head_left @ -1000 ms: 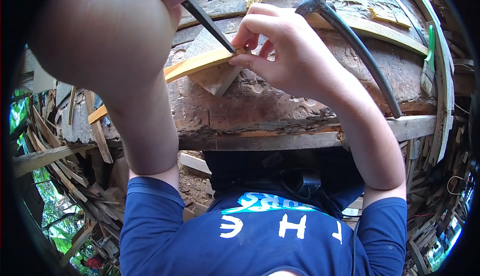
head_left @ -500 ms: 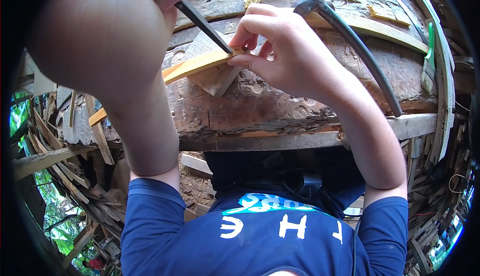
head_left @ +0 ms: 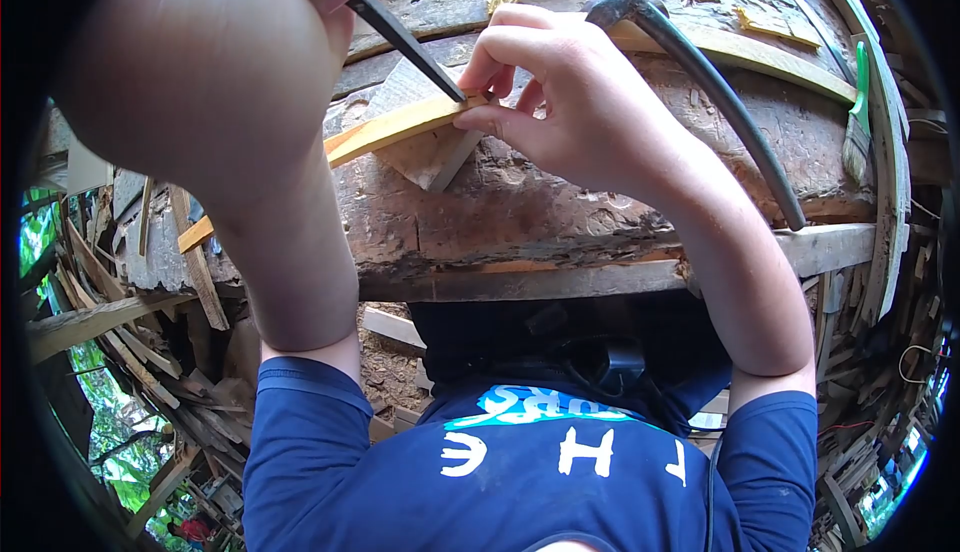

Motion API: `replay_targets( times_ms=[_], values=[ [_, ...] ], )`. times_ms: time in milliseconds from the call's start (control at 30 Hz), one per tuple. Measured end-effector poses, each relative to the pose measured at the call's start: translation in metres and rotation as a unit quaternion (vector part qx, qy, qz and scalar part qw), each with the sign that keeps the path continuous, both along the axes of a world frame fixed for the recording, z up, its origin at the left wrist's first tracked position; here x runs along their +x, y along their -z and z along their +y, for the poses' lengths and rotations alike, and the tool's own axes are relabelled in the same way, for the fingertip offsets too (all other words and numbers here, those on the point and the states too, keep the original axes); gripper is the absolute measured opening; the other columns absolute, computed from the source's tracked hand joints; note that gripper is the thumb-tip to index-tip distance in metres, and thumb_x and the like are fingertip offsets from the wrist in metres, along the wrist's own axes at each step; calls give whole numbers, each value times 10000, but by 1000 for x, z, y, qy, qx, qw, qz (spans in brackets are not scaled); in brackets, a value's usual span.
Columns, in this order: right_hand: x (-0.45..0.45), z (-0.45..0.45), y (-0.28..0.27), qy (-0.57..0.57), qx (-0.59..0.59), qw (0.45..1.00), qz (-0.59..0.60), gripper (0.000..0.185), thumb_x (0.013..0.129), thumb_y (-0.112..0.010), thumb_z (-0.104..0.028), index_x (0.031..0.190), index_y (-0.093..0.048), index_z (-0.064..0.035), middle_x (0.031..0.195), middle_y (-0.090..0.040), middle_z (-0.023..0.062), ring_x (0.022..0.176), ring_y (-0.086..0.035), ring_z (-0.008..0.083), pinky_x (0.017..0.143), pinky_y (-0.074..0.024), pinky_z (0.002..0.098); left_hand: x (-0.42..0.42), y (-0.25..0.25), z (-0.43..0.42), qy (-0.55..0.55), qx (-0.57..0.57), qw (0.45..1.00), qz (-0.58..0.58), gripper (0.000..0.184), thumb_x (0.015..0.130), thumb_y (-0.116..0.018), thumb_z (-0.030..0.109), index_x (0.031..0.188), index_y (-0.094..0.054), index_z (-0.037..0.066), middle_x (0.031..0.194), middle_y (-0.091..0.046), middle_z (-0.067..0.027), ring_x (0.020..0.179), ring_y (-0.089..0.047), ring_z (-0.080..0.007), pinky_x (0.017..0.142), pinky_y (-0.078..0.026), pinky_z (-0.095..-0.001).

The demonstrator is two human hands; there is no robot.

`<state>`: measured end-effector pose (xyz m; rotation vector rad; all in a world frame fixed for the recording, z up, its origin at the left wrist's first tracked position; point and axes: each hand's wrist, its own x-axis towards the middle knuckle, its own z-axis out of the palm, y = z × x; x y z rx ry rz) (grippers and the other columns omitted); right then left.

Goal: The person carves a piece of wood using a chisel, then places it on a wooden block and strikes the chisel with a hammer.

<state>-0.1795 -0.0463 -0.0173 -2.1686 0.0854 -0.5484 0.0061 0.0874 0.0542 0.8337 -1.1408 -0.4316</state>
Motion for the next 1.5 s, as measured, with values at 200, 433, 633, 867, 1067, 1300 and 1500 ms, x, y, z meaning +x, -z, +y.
replay_targets(
  times_ms=[200, 433, 633, 867, 1067, 1300, 1500],
  values=[
    [0, 0, 0, 3, -6, 1000, -3, 133, 816, -795, -73, 857, -688, -5, 883, -656, 130, 838, -672, 292, 748, -536, 394, 1, -1, 0, -1, -1, 1000, -2, 333, 1090, -502, 293, 829, -496, 86, 571, -431, 54, 414, -363, -18, 355, -263, -214],
    [0, 0, -1, 0, -5, 1000, 2, 135, 814, -790, -60, 872, -685, 0, 898, -654, 137, 852, -674, 299, 751, -540, 393, 0, -2, -2, -3, -4, 1000, -1, 341, 1090, -502, 298, 822, -493, 87, 570, -430, 53, 415, -363, -19, 356, -260, -216],
    [1, 0, 4, 3, -36, 999, -27, 168, 820, -803, -26, 902, -660, 2, 870, -623, 78, 791, -674, 183, 646, -591, 292, 0, -3, -4, -3, -6, 1000, -3, 347, 1090, -503, 302, 817, -491, 88, 570, -429, 53, 416, -362, -19, 358, -258, -217],
    [0, 0, 1, 4, -29, 999, -12, 157, 827, -800, -30, 901, -664, -2, 876, -626, 77, 793, -672, 177, 660, -597, 294, -3, -6, -4, -8, -6, 1000, -6, 355, 1090, -503, 307, 810, -489, 88, 569, -428, 52, 417, -361, -19, 359, -255, -218],
    [-26, -33, -33, 16, -47, 998, 27, 330, 803, -855, -146, 1103, -733, -87, 1100, -707, 37, 972, -660, 147, 753, -590, 253, -21, -10, -18, -21, -10, 1000, -6, 361, 1090, -503, 310, 805, -486, 89, 568, -427, 52, 418, -361, -19, 361, -252, -220],
    [-78, -60, -43, 224, -215, 917, 251, 416, 896, -767, -208, 1216, -594, -6, 1045, -667, 197, 970, -668, 323, 853, -531, 429, -43, -22, -38, -40, -25, 999, -10, 369, 1090, -504, 315, 798, -484, 90, 568, -427, 51, 419, -360, -19, 363, -249, -221],
    [-81, -64, -21, 206, -281, 919, 187, 308, 934, -623, -77, 1216, -573, 35, 1119, -624, 273, 1050, -618, 449, 918, -496, 480, -57, -40, -52, -49, -93, 994, -42, 376, 1090, -504, 319, 792, -482, 91, 567, -426, 50, 420, -360, -20, 364, -247, -222]
  ],
)
